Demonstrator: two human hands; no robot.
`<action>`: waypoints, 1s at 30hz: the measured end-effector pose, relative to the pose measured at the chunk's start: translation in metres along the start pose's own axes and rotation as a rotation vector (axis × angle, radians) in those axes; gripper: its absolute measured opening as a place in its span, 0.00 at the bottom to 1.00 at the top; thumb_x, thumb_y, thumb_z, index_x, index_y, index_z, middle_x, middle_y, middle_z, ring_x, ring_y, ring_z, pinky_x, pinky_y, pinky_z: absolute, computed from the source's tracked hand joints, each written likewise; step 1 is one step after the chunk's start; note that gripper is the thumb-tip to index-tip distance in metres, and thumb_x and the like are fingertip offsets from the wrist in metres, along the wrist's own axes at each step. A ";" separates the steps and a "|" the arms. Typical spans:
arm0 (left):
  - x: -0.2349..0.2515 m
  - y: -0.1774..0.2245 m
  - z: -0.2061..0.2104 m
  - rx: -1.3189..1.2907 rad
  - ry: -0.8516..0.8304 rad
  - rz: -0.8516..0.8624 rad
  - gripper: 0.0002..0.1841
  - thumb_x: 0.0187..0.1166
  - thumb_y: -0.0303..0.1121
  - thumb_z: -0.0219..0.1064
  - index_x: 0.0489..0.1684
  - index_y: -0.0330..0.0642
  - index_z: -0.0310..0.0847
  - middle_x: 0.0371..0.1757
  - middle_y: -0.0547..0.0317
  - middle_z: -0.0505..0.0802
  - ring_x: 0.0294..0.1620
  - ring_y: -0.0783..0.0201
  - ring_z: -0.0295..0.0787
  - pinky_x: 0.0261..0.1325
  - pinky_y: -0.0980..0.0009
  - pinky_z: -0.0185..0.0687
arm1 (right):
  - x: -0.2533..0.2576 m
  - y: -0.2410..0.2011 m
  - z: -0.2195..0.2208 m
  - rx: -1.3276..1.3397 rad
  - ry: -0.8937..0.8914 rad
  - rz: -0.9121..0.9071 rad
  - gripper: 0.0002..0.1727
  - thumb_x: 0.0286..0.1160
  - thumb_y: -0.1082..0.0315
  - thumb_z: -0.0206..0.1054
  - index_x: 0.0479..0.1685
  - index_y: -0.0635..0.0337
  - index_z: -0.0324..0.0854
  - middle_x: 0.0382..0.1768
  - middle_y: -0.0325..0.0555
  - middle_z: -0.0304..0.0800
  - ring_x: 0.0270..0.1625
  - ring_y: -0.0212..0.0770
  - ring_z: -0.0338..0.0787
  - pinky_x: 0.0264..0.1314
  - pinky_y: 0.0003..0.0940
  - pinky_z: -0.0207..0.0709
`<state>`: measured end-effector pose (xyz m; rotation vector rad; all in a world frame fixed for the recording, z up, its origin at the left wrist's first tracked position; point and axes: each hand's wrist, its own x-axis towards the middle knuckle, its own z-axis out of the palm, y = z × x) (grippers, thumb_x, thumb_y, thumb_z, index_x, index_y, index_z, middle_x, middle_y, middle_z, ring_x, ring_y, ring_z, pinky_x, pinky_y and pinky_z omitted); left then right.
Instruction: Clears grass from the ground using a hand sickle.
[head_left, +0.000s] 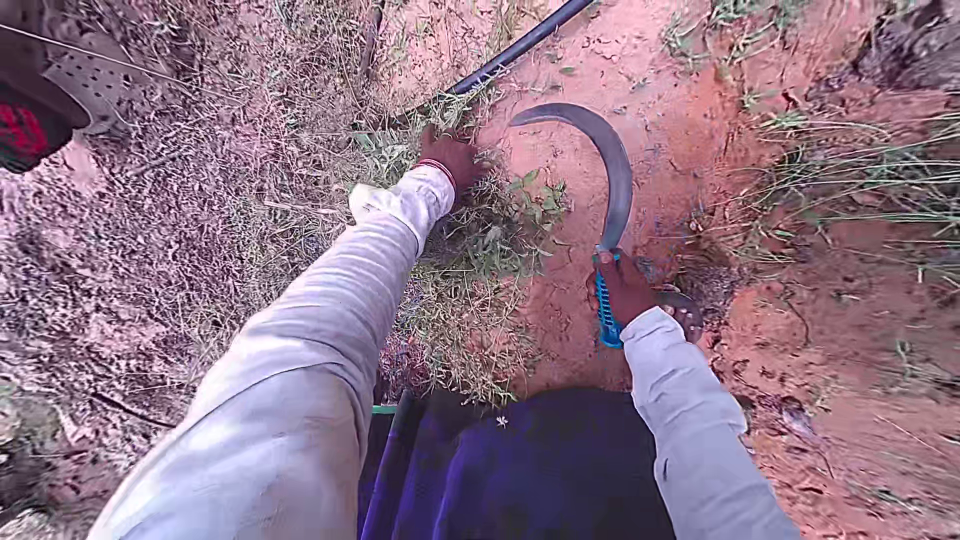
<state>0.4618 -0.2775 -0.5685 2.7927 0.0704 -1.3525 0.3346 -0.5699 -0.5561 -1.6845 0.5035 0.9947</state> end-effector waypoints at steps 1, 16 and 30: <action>0.001 -0.001 0.001 -0.020 0.006 -0.006 0.29 0.92 0.51 0.55 0.73 0.33 0.81 0.74 0.26 0.84 0.87 0.30 0.67 0.91 0.27 0.31 | 0.021 -0.002 -0.003 -0.101 -0.037 -0.004 0.22 0.97 0.57 0.43 0.68 0.69 0.67 0.21 0.40 0.73 0.17 0.31 0.77 0.24 0.27 0.78; -0.026 0.009 0.019 -0.028 0.201 -0.125 0.30 0.76 0.33 0.73 0.81 0.42 0.77 0.89 0.38 0.69 0.92 0.32 0.55 0.82 0.14 0.23 | -0.090 0.051 -0.011 -0.346 0.186 -0.274 0.38 0.87 0.47 0.50 0.64 0.84 0.73 0.21 0.52 0.83 0.18 0.42 0.83 0.23 0.42 0.80; 0.026 0.170 0.028 -0.231 -0.040 -0.077 0.22 0.89 0.32 0.56 0.80 0.35 0.72 0.73 0.37 0.88 0.80 0.40 0.80 0.87 0.37 0.56 | -0.083 0.079 -0.029 0.098 0.433 -0.041 0.26 0.92 0.53 0.45 0.66 0.71 0.67 0.18 0.31 0.74 0.13 0.26 0.77 0.17 0.25 0.79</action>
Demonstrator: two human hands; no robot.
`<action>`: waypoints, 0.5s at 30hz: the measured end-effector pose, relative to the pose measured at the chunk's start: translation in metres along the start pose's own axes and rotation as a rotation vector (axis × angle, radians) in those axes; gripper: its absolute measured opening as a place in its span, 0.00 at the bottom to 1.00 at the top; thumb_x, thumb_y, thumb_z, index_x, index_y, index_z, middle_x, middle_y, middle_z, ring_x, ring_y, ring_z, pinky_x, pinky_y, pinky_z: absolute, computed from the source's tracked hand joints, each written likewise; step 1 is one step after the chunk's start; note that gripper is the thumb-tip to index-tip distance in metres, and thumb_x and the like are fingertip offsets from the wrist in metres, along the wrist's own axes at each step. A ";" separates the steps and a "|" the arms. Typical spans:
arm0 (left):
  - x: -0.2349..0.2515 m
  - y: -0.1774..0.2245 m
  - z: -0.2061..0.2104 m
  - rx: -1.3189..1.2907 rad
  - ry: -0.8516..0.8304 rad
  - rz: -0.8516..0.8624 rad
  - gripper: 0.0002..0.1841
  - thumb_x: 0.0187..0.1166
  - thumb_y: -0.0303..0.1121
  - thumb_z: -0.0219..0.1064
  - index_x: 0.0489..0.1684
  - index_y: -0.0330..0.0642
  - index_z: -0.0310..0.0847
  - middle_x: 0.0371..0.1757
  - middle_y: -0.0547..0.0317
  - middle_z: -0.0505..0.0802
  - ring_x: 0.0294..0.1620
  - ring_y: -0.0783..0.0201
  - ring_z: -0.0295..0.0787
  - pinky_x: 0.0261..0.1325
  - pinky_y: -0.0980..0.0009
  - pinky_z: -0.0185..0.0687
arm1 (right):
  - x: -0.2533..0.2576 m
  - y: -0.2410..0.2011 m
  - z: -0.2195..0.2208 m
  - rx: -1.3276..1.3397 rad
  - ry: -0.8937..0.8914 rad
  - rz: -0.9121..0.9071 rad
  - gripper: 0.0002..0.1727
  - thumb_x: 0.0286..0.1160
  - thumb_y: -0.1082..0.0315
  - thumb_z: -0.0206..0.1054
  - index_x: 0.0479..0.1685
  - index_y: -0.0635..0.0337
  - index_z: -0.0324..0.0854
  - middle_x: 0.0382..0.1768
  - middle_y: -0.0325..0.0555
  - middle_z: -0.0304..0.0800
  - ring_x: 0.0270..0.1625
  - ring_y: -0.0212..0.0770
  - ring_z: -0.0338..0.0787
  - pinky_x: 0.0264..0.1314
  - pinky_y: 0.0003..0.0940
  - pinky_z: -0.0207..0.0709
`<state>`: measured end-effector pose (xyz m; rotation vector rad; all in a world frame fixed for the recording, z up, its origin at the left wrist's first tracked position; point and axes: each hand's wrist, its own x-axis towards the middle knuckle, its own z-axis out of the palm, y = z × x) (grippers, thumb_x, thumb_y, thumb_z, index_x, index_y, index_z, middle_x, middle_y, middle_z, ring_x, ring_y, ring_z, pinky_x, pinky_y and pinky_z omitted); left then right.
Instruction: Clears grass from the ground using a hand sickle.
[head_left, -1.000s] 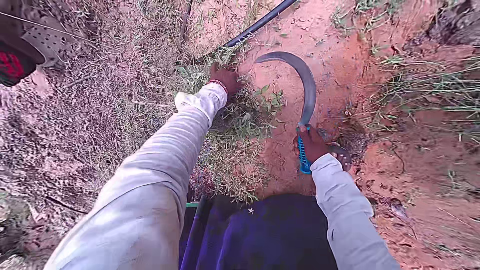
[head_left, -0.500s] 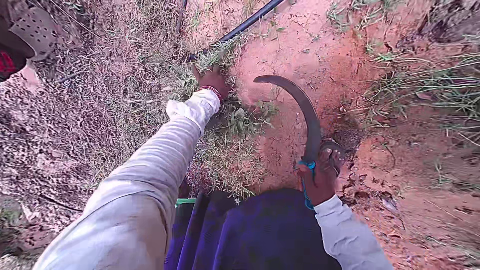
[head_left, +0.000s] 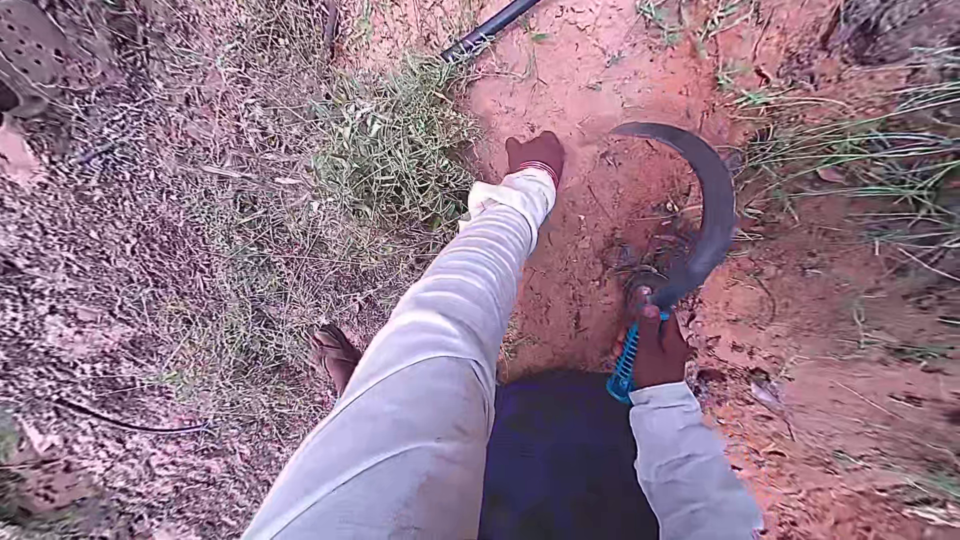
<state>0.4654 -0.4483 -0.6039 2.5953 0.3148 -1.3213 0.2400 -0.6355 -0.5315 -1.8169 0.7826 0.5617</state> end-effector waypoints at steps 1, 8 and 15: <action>0.001 -0.004 -0.001 -0.044 0.001 0.009 0.23 0.89 0.34 0.56 0.81 0.38 0.72 0.73 0.37 0.88 0.80 0.40 0.80 0.86 0.36 0.56 | -0.002 0.002 -0.001 -0.007 -0.007 -0.012 0.26 0.91 0.53 0.46 0.65 0.72 0.67 0.19 0.30 0.74 0.14 0.25 0.77 0.18 0.24 0.79; -0.015 -0.095 -0.025 -0.287 0.083 -0.010 0.23 0.96 0.35 0.45 0.83 0.35 0.71 0.73 0.27 0.84 0.79 0.31 0.78 0.80 0.33 0.68 | 0.001 0.002 -0.001 -0.044 -0.055 -0.065 0.32 0.89 0.50 0.49 0.70 0.76 0.63 0.20 0.29 0.75 0.15 0.23 0.78 0.19 0.23 0.79; -0.017 -0.109 -0.027 -0.342 0.335 0.095 0.23 0.88 0.20 0.51 0.82 0.27 0.64 0.79 0.26 0.78 0.82 0.34 0.76 0.83 0.42 0.70 | 0.028 -0.021 0.024 -0.070 -0.215 -0.076 0.27 0.92 0.56 0.46 0.68 0.77 0.65 0.22 0.33 0.75 0.17 0.24 0.76 0.23 0.21 0.77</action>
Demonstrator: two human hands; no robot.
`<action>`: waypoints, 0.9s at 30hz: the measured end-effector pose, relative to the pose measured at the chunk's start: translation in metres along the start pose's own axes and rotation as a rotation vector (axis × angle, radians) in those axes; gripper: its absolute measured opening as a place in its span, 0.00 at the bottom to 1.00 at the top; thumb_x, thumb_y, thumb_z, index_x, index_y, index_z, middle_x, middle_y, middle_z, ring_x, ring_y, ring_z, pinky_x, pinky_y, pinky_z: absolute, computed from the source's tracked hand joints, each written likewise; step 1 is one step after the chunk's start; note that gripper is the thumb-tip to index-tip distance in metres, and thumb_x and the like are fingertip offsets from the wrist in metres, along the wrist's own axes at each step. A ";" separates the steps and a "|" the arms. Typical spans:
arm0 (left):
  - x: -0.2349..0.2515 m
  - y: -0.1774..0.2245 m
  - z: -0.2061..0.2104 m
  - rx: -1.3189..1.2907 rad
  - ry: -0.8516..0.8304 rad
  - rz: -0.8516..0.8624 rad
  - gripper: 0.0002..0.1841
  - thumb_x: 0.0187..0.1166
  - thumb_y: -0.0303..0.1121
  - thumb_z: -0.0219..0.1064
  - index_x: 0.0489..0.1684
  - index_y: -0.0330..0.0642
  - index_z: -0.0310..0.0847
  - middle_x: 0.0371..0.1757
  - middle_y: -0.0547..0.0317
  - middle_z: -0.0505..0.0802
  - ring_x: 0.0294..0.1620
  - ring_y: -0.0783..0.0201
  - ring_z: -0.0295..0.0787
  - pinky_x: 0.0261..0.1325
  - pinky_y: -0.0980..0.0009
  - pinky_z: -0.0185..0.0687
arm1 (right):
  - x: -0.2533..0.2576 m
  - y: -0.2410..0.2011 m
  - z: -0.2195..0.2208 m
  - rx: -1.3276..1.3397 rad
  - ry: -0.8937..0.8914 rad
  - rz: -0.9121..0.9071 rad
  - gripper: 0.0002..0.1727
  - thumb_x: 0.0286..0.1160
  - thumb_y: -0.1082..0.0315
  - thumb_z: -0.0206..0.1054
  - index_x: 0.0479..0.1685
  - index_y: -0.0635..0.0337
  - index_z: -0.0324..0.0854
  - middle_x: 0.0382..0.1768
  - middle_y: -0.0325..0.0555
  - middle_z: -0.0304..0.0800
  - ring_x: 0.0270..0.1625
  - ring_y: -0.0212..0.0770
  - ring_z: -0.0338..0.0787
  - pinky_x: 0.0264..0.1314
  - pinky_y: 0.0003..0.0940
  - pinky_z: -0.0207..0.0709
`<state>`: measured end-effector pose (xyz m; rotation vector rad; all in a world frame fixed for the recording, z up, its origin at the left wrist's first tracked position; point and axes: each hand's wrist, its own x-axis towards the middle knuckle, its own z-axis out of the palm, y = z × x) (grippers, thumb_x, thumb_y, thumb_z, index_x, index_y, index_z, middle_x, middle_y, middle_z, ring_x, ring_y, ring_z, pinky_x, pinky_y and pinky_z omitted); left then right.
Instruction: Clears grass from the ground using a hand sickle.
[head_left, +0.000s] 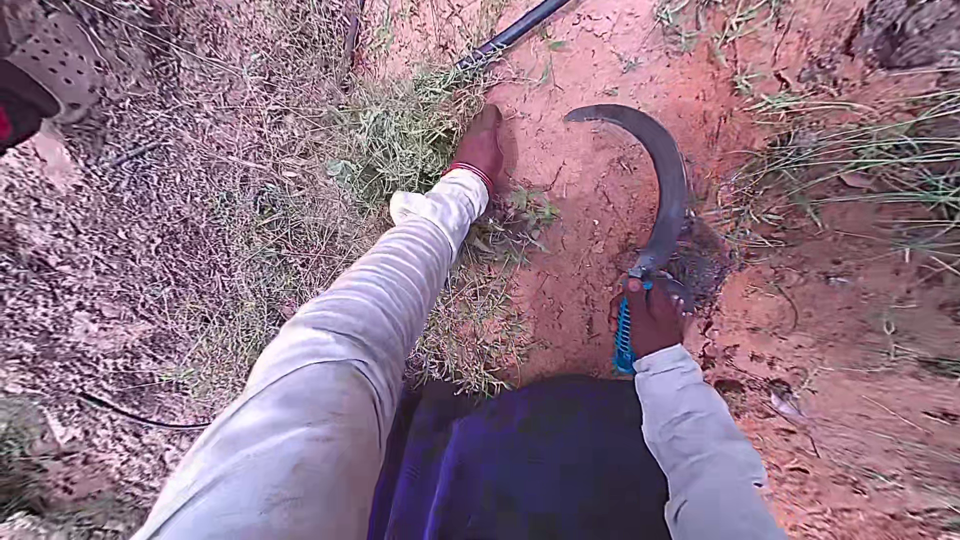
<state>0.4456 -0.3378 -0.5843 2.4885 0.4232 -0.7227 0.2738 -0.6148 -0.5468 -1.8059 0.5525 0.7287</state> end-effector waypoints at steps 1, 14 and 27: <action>0.009 0.010 0.003 -0.003 -0.002 0.003 0.22 0.90 0.24 0.51 0.82 0.27 0.64 0.79 0.27 0.78 0.82 0.36 0.76 0.84 0.44 0.69 | 0.000 -0.002 0.004 -0.006 0.013 -0.005 0.26 0.92 0.56 0.45 0.66 0.76 0.66 0.21 0.32 0.75 0.16 0.24 0.77 0.22 0.21 0.77; 0.024 0.012 -0.008 -0.029 -0.039 -0.210 0.28 0.98 0.43 0.43 0.80 0.25 0.69 0.78 0.25 0.80 0.84 0.34 0.74 0.86 0.41 0.64 | -0.021 0.000 -0.006 0.153 0.111 0.009 0.20 0.93 0.57 0.44 0.59 0.69 0.66 0.18 0.26 0.74 0.14 0.22 0.76 0.19 0.19 0.78; 0.001 0.012 0.000 -0.017 -0.156 -0.030 0.21 0.91 0.34 0.56 0.73 0.24 0.73 0.76 0.26 0.79 0.79 0.34 0.76 0.81 0.40 0.69 | -0.013 0.009 -0.017 0.016 0.084 -0.054 0.28 0.89 0.54 0.50 0.65 0.75 0.67 0.22 0.29 0.76 0.17 0.23 0.78 0.21 0.22 0.79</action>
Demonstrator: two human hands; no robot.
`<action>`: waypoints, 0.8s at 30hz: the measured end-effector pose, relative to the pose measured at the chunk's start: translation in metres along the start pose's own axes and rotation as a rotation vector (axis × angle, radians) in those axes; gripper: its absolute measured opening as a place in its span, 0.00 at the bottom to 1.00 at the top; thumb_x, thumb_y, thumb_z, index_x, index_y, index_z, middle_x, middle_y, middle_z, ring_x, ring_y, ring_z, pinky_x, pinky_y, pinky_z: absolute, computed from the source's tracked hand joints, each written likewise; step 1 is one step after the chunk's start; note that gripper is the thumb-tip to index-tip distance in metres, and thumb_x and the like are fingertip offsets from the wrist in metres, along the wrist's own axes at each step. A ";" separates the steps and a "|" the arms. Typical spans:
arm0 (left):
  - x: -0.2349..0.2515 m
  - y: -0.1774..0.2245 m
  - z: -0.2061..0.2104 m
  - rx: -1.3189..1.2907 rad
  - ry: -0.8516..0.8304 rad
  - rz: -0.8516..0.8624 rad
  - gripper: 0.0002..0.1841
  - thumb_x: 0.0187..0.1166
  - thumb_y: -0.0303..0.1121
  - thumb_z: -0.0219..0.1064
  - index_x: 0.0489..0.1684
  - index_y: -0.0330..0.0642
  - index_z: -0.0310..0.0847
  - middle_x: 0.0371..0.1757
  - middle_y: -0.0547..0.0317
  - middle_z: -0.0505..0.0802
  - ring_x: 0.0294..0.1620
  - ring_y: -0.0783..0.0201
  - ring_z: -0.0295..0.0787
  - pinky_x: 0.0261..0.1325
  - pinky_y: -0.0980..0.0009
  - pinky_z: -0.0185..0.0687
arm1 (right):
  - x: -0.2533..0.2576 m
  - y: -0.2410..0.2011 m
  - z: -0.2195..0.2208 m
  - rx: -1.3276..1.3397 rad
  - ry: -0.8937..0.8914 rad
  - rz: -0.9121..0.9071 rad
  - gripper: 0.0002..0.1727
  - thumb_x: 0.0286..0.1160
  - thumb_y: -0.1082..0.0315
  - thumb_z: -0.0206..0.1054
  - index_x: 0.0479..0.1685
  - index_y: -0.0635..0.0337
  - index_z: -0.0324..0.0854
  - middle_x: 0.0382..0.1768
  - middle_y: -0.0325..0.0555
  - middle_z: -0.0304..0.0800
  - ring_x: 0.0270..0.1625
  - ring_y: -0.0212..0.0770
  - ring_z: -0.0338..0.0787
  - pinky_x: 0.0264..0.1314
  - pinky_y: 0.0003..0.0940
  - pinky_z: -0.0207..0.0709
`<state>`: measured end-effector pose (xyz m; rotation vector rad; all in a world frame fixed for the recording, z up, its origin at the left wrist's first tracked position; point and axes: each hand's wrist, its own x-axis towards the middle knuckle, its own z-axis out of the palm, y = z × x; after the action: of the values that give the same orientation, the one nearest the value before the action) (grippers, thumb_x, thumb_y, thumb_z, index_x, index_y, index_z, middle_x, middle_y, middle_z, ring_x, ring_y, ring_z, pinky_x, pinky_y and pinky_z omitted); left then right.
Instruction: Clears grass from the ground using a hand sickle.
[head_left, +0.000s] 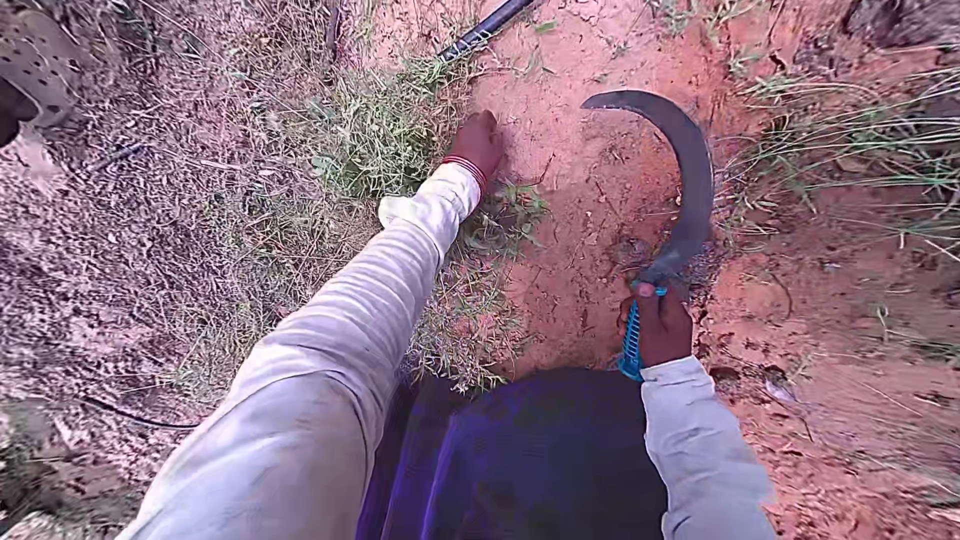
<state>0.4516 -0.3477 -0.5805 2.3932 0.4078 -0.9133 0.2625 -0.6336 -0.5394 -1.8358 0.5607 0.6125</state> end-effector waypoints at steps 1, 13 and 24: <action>-0.007 0.007 0.009 0.064 -0.034 0.004 0.26 0.92 0.43 0.57 0.77 0.28 0.70 0.79 0.28 0.77 0.80 0.32 0.75 0.80 0.37 0.70 | 0.001 0.000 -0.001 -0.013 -0.002 0.004 0.28 0.89 0.53 0.50 0.66 0.76 0.68 0.22 0.30 0.76 0.17 0.24 0.78 0.22 0.23 0.79; -0.069 -0.039 0.053 0.575 -0.464 0.089 0.20 0.83 0.23 0.63 0.73 0.32 0.79 0.73 0.27 0.83 0.78 0.27 0.75 0.80 0.30 0.63 | -0.002 0.022 -0.020 -0.126 -0.118 -0.008 0.35 0.85 0.49 0.53 0.70 0.78 0.65 0.23 0.33 0.76 0.17 0.25 0.79 0.22 0.25 0.80; -0.049 -0.019 0.049 0.586 -0.106 0.345 0.35 0.78 0.20 0.66 0.90 0.38 0.63 0.92 0.39 0.66 0.94 0.37 0.54 0.90 0.33 0.43 | 0.018 0.027 -0.019 -0.229 -0.128 -0.076 0.36 0.87 0.50 0.51 0.70 0.82 0.66 0.24 0.39 0.80 0.19 0.27 0.80 0.25 0.27 0.80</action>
<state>0.3818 -0.3652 -0.5849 2.7829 -0.3597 -1.0961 0.2618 -0.6619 -0.5648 -2.0050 0.3445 0.7621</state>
